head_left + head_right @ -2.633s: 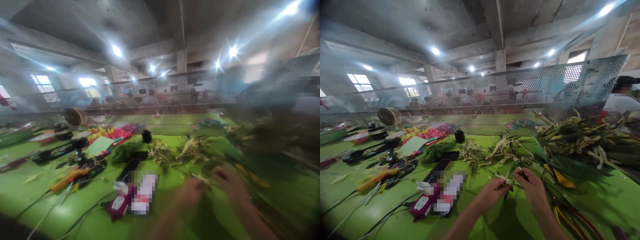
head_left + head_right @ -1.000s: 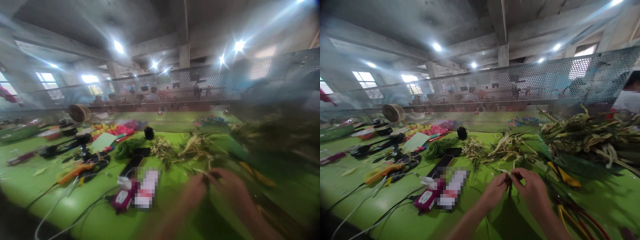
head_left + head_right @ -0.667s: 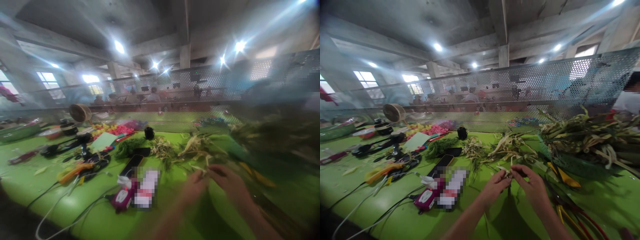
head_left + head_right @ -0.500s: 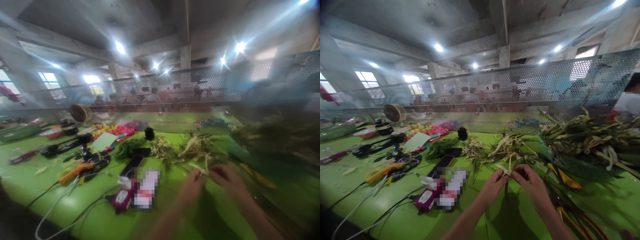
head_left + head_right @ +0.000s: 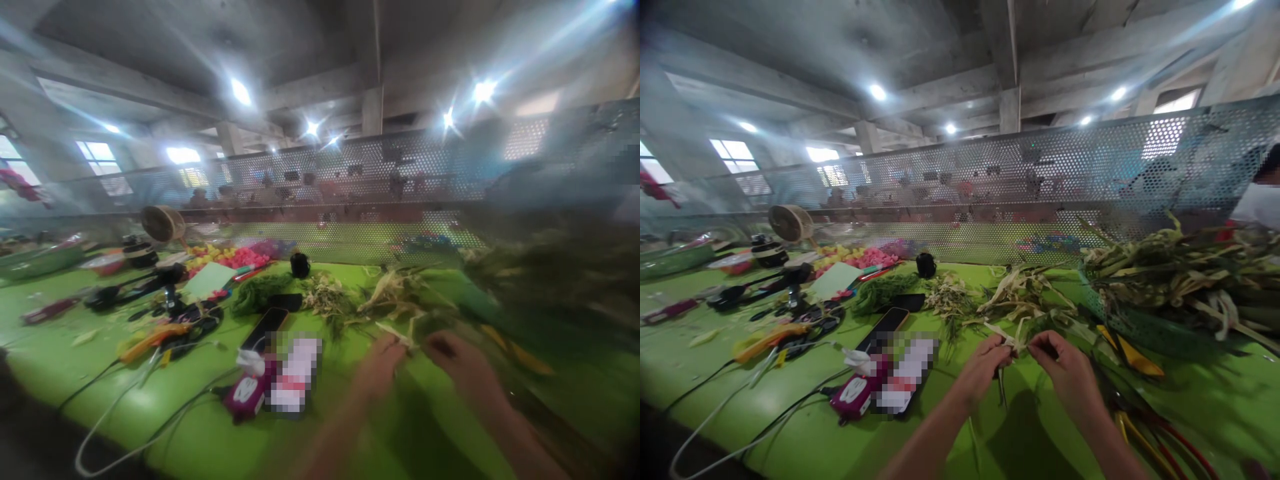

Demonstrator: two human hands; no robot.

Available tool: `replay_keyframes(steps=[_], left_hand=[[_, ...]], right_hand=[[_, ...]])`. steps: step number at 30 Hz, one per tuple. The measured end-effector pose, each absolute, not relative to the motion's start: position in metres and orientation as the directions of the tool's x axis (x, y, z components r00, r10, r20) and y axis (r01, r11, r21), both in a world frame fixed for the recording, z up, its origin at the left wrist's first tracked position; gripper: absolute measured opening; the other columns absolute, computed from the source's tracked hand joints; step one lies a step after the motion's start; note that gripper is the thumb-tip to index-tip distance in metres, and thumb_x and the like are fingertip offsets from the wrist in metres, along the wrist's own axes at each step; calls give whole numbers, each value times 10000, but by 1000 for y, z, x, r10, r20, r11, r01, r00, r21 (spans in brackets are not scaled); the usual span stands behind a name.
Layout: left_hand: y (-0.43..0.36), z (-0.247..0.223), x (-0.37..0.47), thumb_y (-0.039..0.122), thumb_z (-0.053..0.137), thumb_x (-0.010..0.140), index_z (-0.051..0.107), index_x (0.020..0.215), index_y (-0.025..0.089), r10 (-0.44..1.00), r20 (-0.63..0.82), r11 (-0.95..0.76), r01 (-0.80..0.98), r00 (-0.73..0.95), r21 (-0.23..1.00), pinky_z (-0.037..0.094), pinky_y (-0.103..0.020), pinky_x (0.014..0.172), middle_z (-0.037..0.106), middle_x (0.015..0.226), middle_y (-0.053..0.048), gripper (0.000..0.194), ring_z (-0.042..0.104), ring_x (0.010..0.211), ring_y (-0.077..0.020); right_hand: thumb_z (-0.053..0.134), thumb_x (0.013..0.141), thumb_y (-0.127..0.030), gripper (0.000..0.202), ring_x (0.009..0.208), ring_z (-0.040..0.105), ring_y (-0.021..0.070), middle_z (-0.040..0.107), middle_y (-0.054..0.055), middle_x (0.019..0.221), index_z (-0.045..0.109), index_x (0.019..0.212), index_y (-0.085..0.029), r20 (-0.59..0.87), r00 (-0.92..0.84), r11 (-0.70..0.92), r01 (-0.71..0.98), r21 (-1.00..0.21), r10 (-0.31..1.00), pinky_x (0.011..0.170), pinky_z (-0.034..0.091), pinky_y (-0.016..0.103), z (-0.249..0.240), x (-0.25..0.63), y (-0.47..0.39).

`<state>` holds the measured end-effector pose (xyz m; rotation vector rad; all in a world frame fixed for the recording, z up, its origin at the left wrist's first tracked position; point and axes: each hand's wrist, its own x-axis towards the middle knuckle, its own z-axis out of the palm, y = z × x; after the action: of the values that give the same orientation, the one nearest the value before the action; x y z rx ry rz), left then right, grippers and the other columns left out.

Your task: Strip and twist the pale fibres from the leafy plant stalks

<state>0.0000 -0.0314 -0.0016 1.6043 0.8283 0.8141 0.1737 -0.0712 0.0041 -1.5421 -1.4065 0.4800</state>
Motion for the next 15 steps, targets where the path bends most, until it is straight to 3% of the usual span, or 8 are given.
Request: replay_keyframes(steps=[3,8,12,15], left_hand=[[-30,-3,-1,359,467,836,579,876,185,849,35,-76,56,527,995,326,-256,644,483,744,7,210,393,675,-130],[-29,-10,4,436,483,852,581,925,167,803,57,-168,134,593,977,307,-242,625,482,751,4,296,377,679,-124],[-32,-12,10,468,476,854,575,924,139,770,85,-231,153,632,961,309,-240,637,482,762,2,351,382,695,-122],[-36,-9,12,462,451,867,560,838,136,741,126,-280,133,659,951,311,-244,650,468,748,1,345,400,710,-128]], right_hand=[[608,720,-430,216,689,626,204,705,18,717,660,727,-220,265,222,124,500,-857,938,637,468,271,4,175,-70],[605,727,-476,313,807,637,222,722,45,854,694,852,-203,106,197,47,286,-957,975,689,468,279,4,174,-68],[634,677,-472,281,638,563,167,613,1,635,629,682,-192,81,233,32,205,-978,969,581,432,255,8,168,-70],[633,652,-431,247,580,495,135,533,-29,586,564,614,-197,99,281,58,151,-987,954,533,395,241,13,164,-73]])
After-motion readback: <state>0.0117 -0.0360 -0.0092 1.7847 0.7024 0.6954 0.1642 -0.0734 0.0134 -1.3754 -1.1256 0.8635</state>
